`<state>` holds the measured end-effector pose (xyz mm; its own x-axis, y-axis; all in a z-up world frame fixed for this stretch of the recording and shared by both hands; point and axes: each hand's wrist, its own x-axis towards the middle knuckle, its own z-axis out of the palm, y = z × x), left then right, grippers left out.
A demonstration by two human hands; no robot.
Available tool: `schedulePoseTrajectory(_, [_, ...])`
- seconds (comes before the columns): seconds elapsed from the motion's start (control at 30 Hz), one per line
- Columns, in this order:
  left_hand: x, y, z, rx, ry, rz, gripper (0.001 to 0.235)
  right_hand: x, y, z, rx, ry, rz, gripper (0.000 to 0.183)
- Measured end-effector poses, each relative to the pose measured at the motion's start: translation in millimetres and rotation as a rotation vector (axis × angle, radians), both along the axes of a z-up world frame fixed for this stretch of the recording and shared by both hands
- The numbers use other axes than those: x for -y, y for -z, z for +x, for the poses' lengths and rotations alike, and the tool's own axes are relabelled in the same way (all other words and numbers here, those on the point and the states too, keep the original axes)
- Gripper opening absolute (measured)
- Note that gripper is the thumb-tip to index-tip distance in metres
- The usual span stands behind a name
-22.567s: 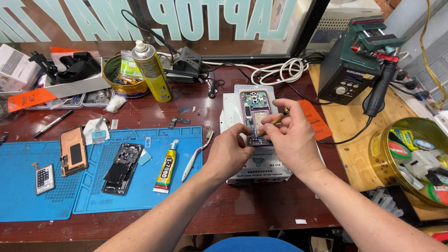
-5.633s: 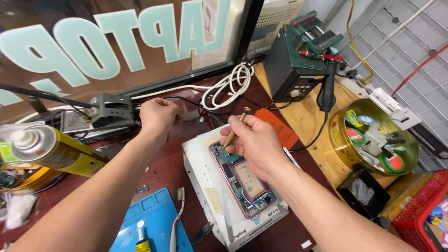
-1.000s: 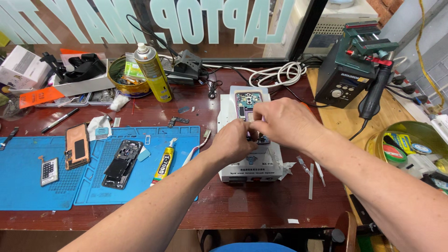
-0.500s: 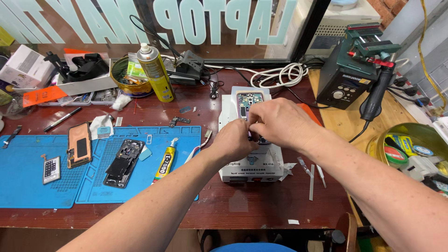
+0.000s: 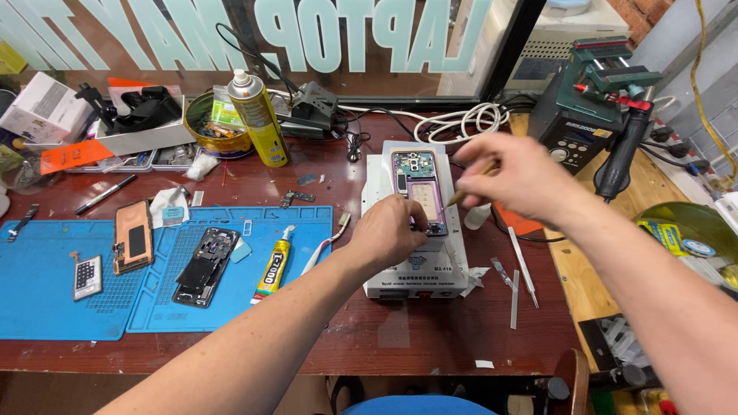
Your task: The person uses a soldering iron and tweezers to work on a disassembled smartphone motherboard. They repeatedly heat and adjust small components and ribbon cables on the board while it rests on a white box. The person also handles a small circuit board and a tube of adhesive on the workbench.
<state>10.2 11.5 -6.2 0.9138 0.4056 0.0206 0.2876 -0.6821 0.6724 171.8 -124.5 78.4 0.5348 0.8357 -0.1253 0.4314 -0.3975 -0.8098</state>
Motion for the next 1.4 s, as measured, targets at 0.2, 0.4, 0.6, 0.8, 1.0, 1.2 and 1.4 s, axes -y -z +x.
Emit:
schedulePoseTrajectory(0.2, [17,0,-13,0.084,-0.005,0.067,0.020,53,17,31,-0.068,0.324,-0.439,0.070])
schedulePoseTrajectory(0.4, [19,-1,-15,0.159,0.065,0.191,0.030,74,88,11,0.104,0.268,-0.669,0.089])
schedulePoseTrajectory(0.6, [15,-3,-15,0.107,0.242,0.440,0.044,76,139,-3,0.124,0.203,-0.739,0.083])
schedulePoseTrajectory(0.8, [20,-7,-14,0.012,0.261,0.509,0.045,76,173,0,0.217,0.242,-0.670,0.086])
schedulePoseTrajectory(1.0, [24,-5,-18,0.031,0.213,0.462,0.045,82,184,-3,0.240,0.279,-0.633,0.070])
schedulePoseTrajectory(1.2, [25,-1,-22,0.134,0.115,0.328,0.042,56,127,-14,0.264,0.426,-0.326,0.030])
schedulePoseTrajectory(1.4, [27,3,-19,0.107,-0.153,-0.022,0.034,12,77,-33,-0.357,0.447,-0.150,0.029])
